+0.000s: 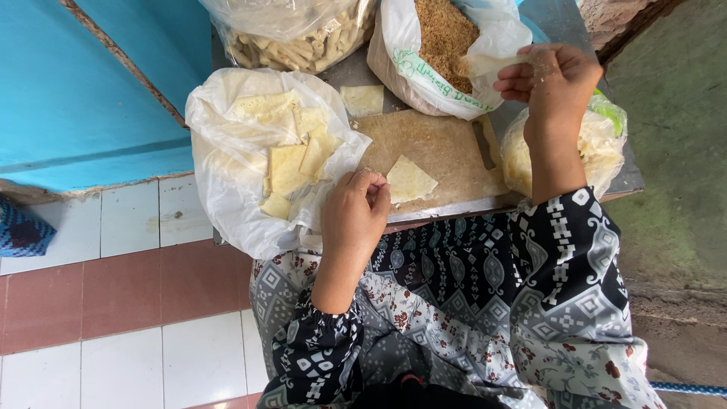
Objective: The person sits at a small table and folds pieces of dough by hand, pressing and shaping each piece on a wooden board. They add filling from a bag with a spoon onto a dough piece, fold the dough over it, and place the finished piece aside, repeating the process.
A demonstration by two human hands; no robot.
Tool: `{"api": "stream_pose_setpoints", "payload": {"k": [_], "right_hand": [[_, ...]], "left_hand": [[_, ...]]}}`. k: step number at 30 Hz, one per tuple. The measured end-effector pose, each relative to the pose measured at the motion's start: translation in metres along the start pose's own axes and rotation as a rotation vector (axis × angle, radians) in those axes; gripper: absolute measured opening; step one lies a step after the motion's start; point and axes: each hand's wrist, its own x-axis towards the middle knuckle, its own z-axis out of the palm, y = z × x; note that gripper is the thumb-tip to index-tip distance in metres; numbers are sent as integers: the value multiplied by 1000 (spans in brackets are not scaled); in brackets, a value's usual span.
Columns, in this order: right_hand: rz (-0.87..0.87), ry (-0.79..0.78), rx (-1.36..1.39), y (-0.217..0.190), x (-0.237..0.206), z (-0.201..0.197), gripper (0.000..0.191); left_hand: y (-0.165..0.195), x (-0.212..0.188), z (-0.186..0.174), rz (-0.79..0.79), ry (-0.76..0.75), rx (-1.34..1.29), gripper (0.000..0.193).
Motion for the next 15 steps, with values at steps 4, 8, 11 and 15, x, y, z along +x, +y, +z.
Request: {"api": "stream_pose_setpoints", "payload": {"k": [4, 8, 11, 15], "right_hand": [[15, 4, -12, 1, 0, 1, 19], [34, 10, -12, 5, 2, -3, 18], [-4, 4, -60, 11, 1, -1, 19], [-38, -28, -118, 20, 3, 10, 19]], "left_hand": [[1, 0, -1, -6, 1, 11, 7], [0, 0, 0, 3, 11, 10, 6], [-1, -1, 0, -5, 6, 27, 6], [-1, -1, 0, -16, -8, 10, 6]]}}
